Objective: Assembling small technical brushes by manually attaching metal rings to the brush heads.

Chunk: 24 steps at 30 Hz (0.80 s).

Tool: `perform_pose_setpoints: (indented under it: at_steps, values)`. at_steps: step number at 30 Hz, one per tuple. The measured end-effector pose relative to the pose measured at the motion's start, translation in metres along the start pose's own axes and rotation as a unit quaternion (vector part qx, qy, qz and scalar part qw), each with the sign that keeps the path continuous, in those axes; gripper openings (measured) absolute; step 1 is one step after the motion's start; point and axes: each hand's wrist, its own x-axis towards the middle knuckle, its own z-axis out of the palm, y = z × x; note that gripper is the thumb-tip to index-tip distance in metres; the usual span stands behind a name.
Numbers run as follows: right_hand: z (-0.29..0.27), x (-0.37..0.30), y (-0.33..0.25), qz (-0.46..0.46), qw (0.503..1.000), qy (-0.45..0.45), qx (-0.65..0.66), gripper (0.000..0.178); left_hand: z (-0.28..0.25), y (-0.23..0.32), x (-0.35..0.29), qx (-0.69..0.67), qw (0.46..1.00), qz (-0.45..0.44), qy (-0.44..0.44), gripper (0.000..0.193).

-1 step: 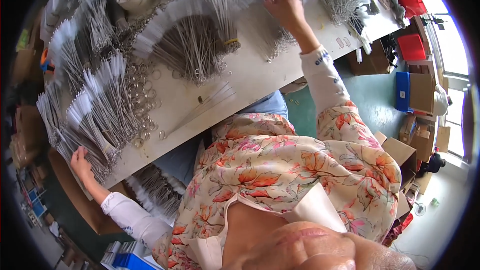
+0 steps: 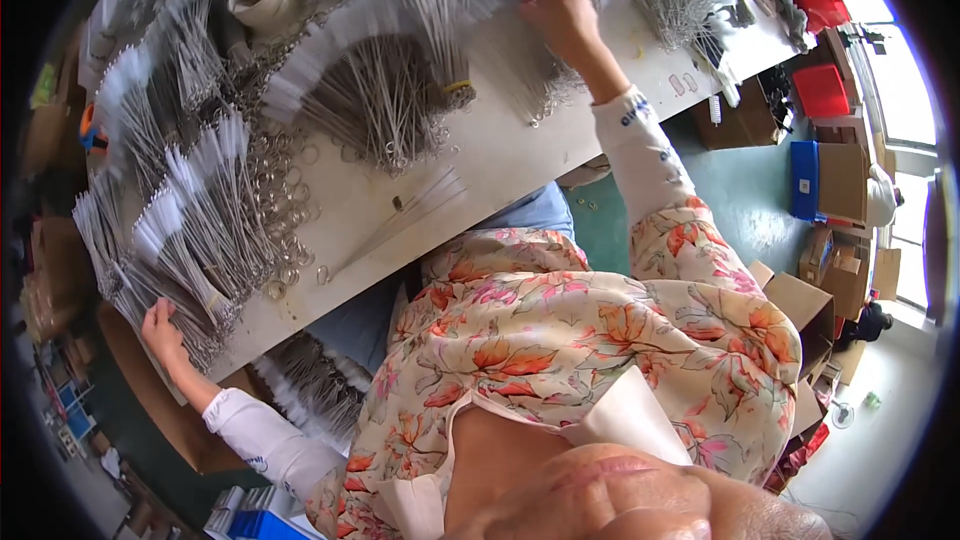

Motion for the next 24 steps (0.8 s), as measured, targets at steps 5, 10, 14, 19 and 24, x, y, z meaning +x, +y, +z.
perform_pose_setpoints:
  at_steps: [5, 10, 14, 19, 24]
  values:
    - [-0.011, 0.011, -0.015, -0.028, 0.997, -0.033, -0.068, 0.019, -0.007, 0.022, -0.007, 0.091, 0.995, 0.013, 0.026, 0.018]
    - [-0.049, 0.066, 0.06, -0.053, 0.936, 0.073, -0.341, 0.019, -0.007, 0.063, -0.034, -0.011, 0.967, 0.151, 0.207, 0.023]
    - [-0.104, 0.096, 0.13, -0.151, 0.932, 0.291, 0.152, 0.008, 0.0, 0.095, -0.07, -0.169, 0.954, 0.189, 0.163, 0.027]
    - [-0.091, 0.114, 0.16, -0.18, 0.952, 0.246, -0.027, 0.011, 0.029, 0.105, -0.091, -0.184, 0.975, 0.078, 0.093, 0.03]
    - [-0.099, 0.162, 0.194, -0.244, 0.94, 0.226, 0.075, 0.007, 0.045, 0.104, -0.097, -0.247, 0.966, 0.073, 0.022, 0.033]
